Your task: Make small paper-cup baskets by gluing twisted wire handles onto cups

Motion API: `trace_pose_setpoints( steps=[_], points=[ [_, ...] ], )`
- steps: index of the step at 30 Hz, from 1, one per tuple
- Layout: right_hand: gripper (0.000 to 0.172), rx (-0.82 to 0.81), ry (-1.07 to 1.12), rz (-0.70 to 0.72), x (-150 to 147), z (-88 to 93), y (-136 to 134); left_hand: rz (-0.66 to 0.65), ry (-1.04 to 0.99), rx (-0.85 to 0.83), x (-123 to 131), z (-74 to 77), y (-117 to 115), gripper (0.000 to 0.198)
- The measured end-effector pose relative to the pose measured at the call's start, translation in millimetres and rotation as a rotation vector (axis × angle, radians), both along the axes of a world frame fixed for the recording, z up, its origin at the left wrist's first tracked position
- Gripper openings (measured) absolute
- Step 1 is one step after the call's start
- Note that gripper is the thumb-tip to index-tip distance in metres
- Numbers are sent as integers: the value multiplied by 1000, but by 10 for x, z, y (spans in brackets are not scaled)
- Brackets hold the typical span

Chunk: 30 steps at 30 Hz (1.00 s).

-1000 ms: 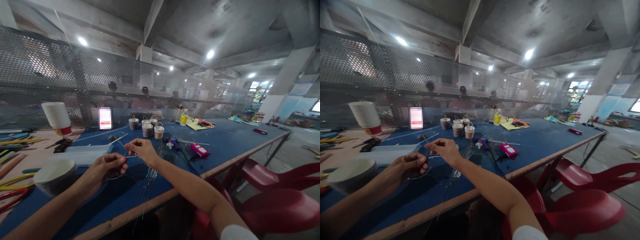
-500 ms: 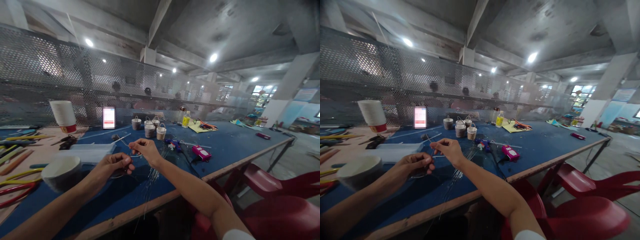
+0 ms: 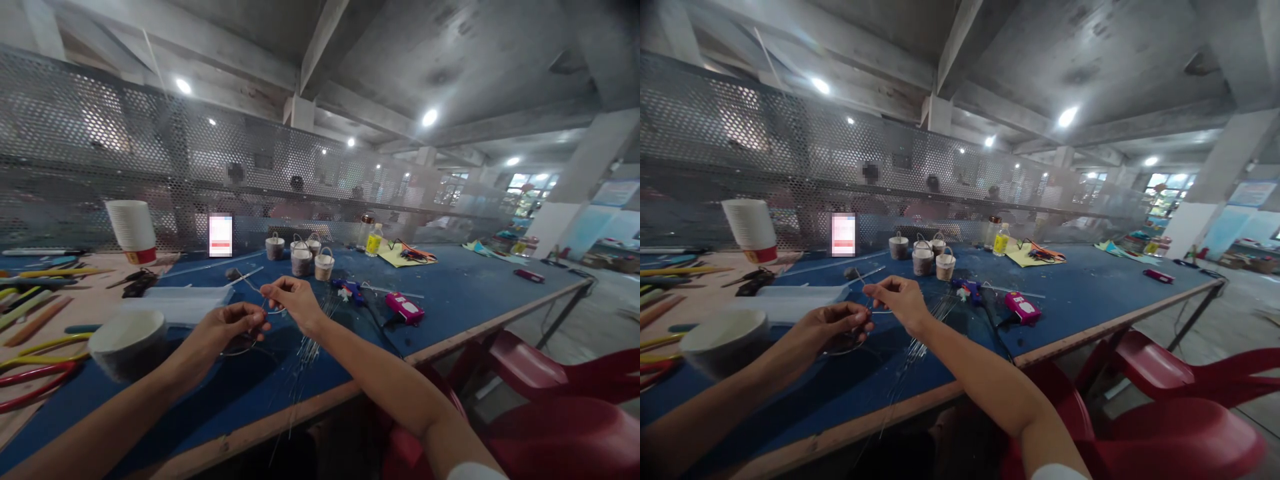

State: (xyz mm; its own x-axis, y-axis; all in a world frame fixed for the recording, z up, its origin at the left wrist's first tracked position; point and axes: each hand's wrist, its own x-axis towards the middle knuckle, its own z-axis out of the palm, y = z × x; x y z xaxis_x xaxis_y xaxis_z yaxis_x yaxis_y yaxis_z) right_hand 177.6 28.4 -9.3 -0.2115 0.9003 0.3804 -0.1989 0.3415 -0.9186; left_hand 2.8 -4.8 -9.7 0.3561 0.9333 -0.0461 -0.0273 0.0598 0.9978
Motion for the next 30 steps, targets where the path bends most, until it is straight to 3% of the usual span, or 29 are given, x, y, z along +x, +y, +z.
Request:
trace_pose_setpoints(
  steps=[3, 9, 15, 21, 27, 30],
  points=[
    [37, 7, -9, -16, -10, -7, 0, 48, 14, 36, -5, 5, 8, 32],
    [39, -15, -31, 15, -16, 3, -7, -52, -9, -30, -28, 28, -15, 26],
    [35, 4, 0, 2, -17, -8, -1, -5, 39, 16, -20, -24, 44, 23],
    [34, -33, -21, 17, -10, 0, 9, -88, -9, -20, -25, -38, 43, 22],
    [32, -39, 10, 22, -18, 15, -11, 4, 24, 49, -26, -44, 32, 25],
    [34, -61, 3, 26, -11, 34, -33, -9, -9, 77, -34, -15, 9, 25]
  ],
)
